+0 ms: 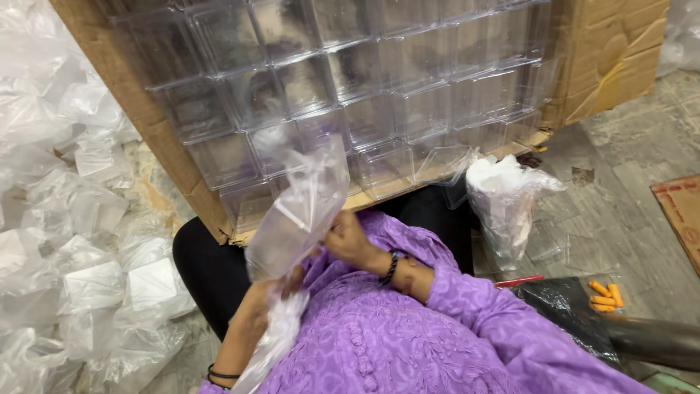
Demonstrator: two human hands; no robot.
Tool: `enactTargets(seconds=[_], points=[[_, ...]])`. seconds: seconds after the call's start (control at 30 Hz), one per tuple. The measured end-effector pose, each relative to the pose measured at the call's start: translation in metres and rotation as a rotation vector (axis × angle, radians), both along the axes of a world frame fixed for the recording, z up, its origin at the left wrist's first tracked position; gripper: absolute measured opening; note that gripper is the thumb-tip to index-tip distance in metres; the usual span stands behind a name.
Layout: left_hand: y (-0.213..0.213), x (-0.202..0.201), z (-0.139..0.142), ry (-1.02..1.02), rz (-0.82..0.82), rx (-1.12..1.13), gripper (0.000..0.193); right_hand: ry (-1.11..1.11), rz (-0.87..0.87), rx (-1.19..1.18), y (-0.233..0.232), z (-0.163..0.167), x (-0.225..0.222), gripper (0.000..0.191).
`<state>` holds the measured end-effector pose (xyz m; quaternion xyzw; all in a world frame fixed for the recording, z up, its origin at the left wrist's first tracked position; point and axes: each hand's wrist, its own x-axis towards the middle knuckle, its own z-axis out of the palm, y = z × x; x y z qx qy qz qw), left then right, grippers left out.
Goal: The person sits on the floor in front of a compartment tray and wraps small clear plastic boxes in thin plastic bags one at a time, then places each wrapped box into a compartment of the tray. They repeatedly take a box, pull a bag over it, and set the covered box into the grid.
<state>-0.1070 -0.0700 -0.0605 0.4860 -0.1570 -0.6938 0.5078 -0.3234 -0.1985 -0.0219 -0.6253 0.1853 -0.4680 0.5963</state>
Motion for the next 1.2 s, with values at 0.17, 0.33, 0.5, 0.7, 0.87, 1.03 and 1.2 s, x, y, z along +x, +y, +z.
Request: enactTargets(seconds=[0.17, 0.33, 0.5, 0.7, 0.87, 1.03, 1.2], points=[[-0.022, -0.004, 0.008, 0.330, -0.023, -0.310, 0.043, 0.212, -0.196, -0.316, -0.021, 0.033, -0.027, 0.015], [-0.023, -0.035, 0.046, -0.025, 0.028, -0.132, 0.042, 0.331, -0.280, -0.472, -0.006, 0.068, -0.039, 0.013], [-0.022, -0.049, 0.066, 0.095, -0.067, -0.198, 0.039, 0.436, -0.388, -0.428, -0.001, 0.081, -0.039, 0.011], [-0.003, -0.045, 0.061, -0.476, 0.020, -0.109, 0.023, 0.240, 0.074, 0.184, 0.009, 0.057, -0.042, 0.019], [-0.012, -0.029, 0.011, -0.383, -0.078, -0.326, 0.025, -0.253, 0.268, 0.851, 0.026, 0.033, -0.028, 0.020], [-0.056, 0.018, -0.049, -0.939, 0.008, -0.085, 0.020, 0.085, 0.240, 0.140, 0.035, 0.051, -0.029, 0.022], [-0.037, 0.161, -0.021, -1.372, 0.339, -0.023, 0.020, 0.454, -0.738, -0.428, 0.030, 0.091, -0.137, 0.021]])
